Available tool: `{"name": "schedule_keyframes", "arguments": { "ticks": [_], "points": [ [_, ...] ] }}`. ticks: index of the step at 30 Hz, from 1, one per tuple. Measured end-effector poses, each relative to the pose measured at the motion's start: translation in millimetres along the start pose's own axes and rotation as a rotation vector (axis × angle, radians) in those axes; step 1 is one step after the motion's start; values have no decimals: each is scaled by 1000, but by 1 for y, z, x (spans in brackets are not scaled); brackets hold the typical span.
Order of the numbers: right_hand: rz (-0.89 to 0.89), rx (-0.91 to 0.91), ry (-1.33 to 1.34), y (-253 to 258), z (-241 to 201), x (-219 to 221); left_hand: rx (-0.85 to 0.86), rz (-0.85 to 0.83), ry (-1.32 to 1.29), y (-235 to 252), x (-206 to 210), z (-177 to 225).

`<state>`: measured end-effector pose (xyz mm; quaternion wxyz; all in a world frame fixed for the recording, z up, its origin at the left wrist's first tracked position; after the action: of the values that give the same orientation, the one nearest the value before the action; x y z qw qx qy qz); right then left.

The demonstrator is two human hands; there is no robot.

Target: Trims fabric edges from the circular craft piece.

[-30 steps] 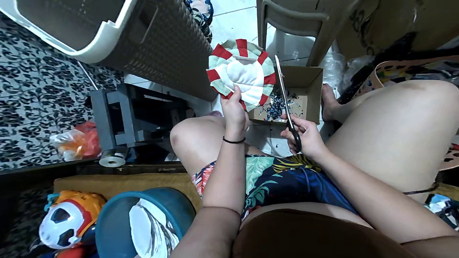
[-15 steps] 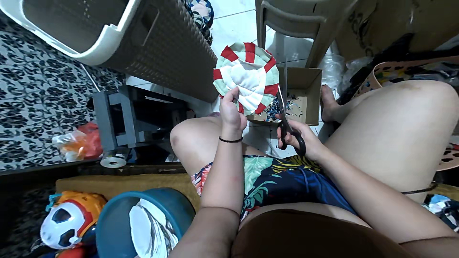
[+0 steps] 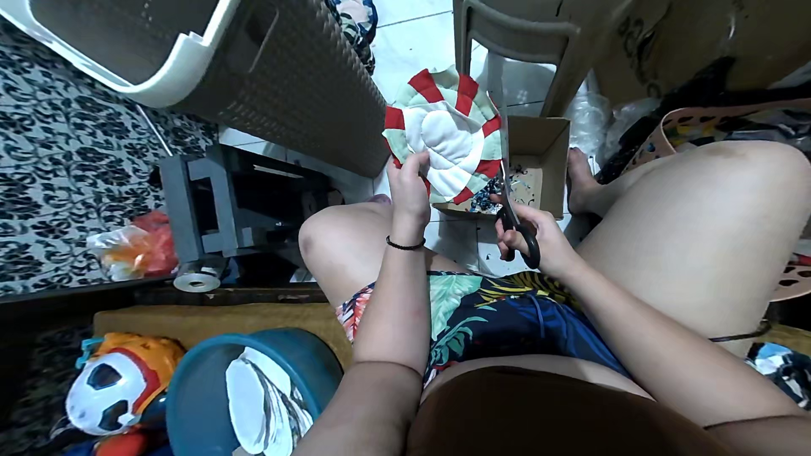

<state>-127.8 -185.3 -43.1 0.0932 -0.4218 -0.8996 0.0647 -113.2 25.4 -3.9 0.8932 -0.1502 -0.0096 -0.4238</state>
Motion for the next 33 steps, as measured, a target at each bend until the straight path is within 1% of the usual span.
{"name": "schedule_keyframes", "arguments": {
  "ticks": [3,12,16,19,24,27,33],
  "points": [
    [1,8,-8,0,2,1,29,-4,39,2,-3,4],
    [59,14,-41,-2,4,6,58,11,27,3,-4,3],
    [110,24,-44,-3,5,6,58,37,12,3,-4,3],
    [115,35,-57,-3,3,3,58,61,15,3,-4,3],
    [43,6,-135,0,4,-2,59,13,30,1,-6,7],
    [43,25,-173,0,3,-4,32,-19,66,0,-6,9],
    [84,45,-210,0,2,-4,13,-19,106,0,-6,9]
  ]
}}
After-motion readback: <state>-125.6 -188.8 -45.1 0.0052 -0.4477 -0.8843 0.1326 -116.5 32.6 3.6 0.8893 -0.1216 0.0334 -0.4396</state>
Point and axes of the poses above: each hand's wrist, its own y-axis towards the middle knuckle, its own x-axis out of the palm, z = x × y, the point moved 1 cm from there along y, towards the middle knuckle, and after that the axes turned 4 degrees about -x, right-handed, at the moved point
